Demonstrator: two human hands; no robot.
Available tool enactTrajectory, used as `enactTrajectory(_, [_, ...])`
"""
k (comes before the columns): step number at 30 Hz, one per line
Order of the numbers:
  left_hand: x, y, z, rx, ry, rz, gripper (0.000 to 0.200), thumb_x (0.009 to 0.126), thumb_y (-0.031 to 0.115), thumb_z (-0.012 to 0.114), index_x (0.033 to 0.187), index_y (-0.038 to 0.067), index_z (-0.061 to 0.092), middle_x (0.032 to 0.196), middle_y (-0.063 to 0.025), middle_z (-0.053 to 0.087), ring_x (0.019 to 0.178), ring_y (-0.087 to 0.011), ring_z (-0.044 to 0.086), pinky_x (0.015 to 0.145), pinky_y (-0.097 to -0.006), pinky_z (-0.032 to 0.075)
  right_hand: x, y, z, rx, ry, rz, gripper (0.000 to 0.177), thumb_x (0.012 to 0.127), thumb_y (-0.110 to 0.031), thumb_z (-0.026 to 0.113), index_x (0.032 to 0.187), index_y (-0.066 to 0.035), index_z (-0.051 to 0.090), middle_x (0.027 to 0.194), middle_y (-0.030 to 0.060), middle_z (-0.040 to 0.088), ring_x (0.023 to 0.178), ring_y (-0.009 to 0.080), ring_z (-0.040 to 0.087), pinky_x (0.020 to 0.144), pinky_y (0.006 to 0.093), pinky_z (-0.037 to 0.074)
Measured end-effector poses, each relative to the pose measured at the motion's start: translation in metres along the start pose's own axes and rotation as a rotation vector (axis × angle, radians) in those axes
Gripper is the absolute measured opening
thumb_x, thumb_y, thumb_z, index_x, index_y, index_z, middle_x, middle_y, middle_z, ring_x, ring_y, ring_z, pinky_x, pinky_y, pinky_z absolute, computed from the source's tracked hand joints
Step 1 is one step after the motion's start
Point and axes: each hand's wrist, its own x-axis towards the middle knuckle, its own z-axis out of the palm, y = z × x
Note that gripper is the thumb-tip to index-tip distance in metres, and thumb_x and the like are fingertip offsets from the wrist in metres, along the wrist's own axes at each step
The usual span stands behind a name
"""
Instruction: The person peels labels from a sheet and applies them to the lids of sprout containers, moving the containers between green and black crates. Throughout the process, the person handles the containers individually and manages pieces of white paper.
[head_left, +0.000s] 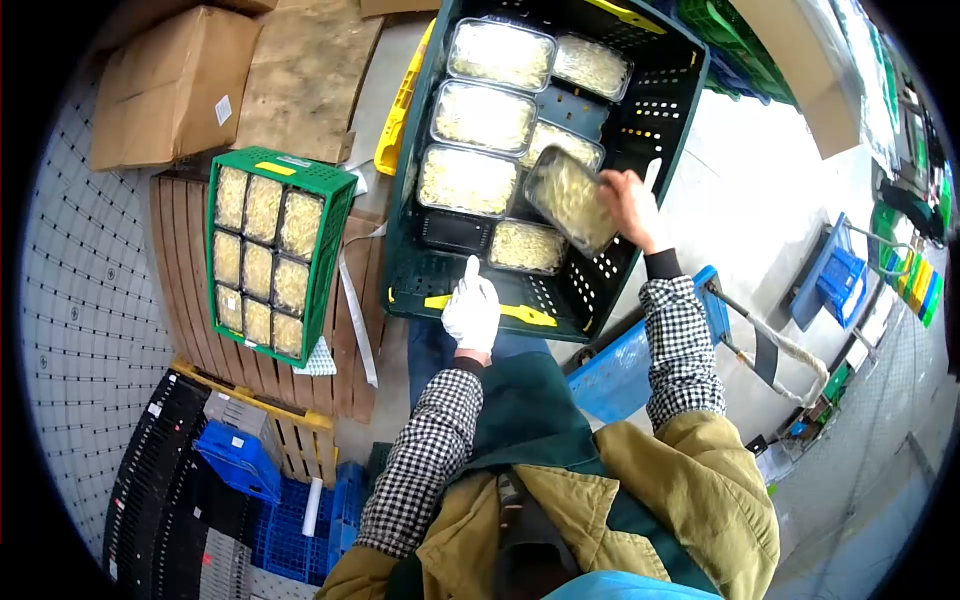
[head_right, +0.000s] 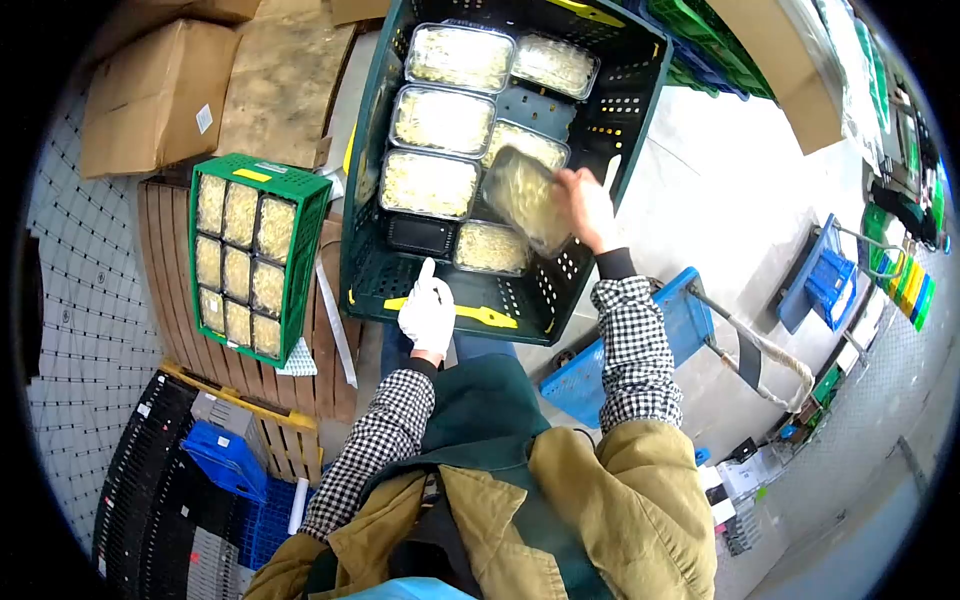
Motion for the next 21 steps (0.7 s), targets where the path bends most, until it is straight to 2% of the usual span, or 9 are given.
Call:
enactTrajectory(3, [0.0,0.001,-0.002,-0.01,0.002,0.013,0.039,0.089,0.021,0.048,0.126,0.012,0.054,0.084,-0.0082,0.065,0.074,-0.025,0.062,0.065,-0.034,0.049,0.023,0.007,-0.017,-0.053,0.138,-0.003,0.023,0.086,-0.018,0.059,0.107,-0.009,0.061,0.092,0.0182,0.056,0.083,0.0367,0.059,0.074,0.0434,0.048])
enactTrajectory(9, [-0.001,0.0,0.001,-0.019,0.028,0.037,0.038,0.089,0.019,0.049,0.126,0.013,0.055,0.085,-0.0091,0.066,0.072,-0.0243,0.062,0.064,-0.0333,0.05,0.109,0.044,-0.012,-0.147,0.136,-0.032,0.026,0.085,-0.024,0.059,0.106,-0.011,0.065,0.093,0.0176,0.06,0.088,0.0351,0.061,0.079,0.0406,0.05])
enactTrajectory(11, [0.0,-0.002,0.004,-0.015,0.059,0.059,0.038,0.089,0.019,0.05,0.126,0.013,0.054,0.085,-0.0091,0.066,0.071,-0.0236,0.062,0.063,-0.0328,0.05,0.143,0.068,0.001,-0.117,0.03,0.018,0.026,0.084,-0.023,0.059,0.108,-0.015,0.064,0.102,0.016,0.059,0.096,0.033,0.059,0.082,0.0432,0.048])
enactTrajectory(13, [0.0,-0.003,0.006,0.005,0.088,0.086,0.039,0.089,0.019,0.051,0.127,0.013,0.054,0.086,-0.0088,0.066,0.071,-0.0235,0.062,0.063,-0.0325,0.05,0.151,0.074,0.013,-0.355,0.16,0.083,0.035,0.083,-0.022,0.059,0.118,-0.02,0.059,0.115,0.0134,0.055,0.107,0.0311,0.054,0.087,0.0472,0.045])
enactTrajectory(14, [0.0,-0.004,0.006,0.004,0.076,0.079,0.039,0.089,0.019,0.05,0.127,0.013,0.054,0.087,-0.0088,0.066,0.072,-0.0237,0.063,0.064,-0.0325,0.05,0.158,0.075,0.022,-0.333,0.156,0.177,0.043,0.083,-0.021,0.058,0.126,-0.022,0.052,0.123,0.0108,0.05,0.114,0.0306,0.049,0.089,0.0497,0.043])
enactTrajectory(15, [0.0,-0.003,0.004,0.002,0.064,0.072,0.039,0.089,0.019,0.05,0.127,0.013,0.053,0.089,-0.0089,0.067,0.073,-0.0239,0.063,0.064,-0.0324,0.05,0.158,0.077,0.037,-0.282,0.285,0.168,0.043,0.084,-0.021,0.056,0.126,-0.019,0.05,0.124,0.011,0.05,0.112,0.031,0.051,0.089,0.049,0.043])
enactTrajectory(18, [0.0,0.001,0.001,-0.001,0.035,0.05,0.039,0.089,0.018,0.05,0.127,0.013,0.053,0.093,-0.0093,0.067,0.075,-0.0246,0.064,0.065,-0.0327,0.051,0.145,0.062,0.075,-0.275,0.243,0.236,0.042,0.083,-0.017,0.053,0.125,-0.018,0.051,0.126,0.0119,0.05,0.115,0.0311,0.049,0.092,0.0477,0.042])
enactTrajectory(20, [0.001,0.001,0.001,0.005,0.036,0.04,0.039,0.088,0.018,0.051,0.127,0.013,0.053,0.091,-0.0094,0.067,0.074,-0.025,0.064,0.065,-0.0332,0.051,0.127,0.054,0.1,-0.309,-0.056,0.254,0.043,0.084,-0.016,0.05,0.127,-0.016,0.051,0.127,0.0149,0.051,0.12,0.0312,0.048,0.094,0.0462,0.041])
enactTrajectory(21, [0.0,0.001,0.001,0.011,0.042,0.042,0.039,0.088,0.017,0.051,0.126,0.013,0.053,0.088,-0.0093,0.066,0.074,-0.0252,0.063,0.064,-0.0334,0.05,0.113,0.054,0.116,-0.239,0.053,0.228,0.045,0.083,-0.015,0.052,0.128,-0.013,0.05,0.128,0.0155,0.051,0.121,0.0308,0.047,0.096,0.0465,0.04])
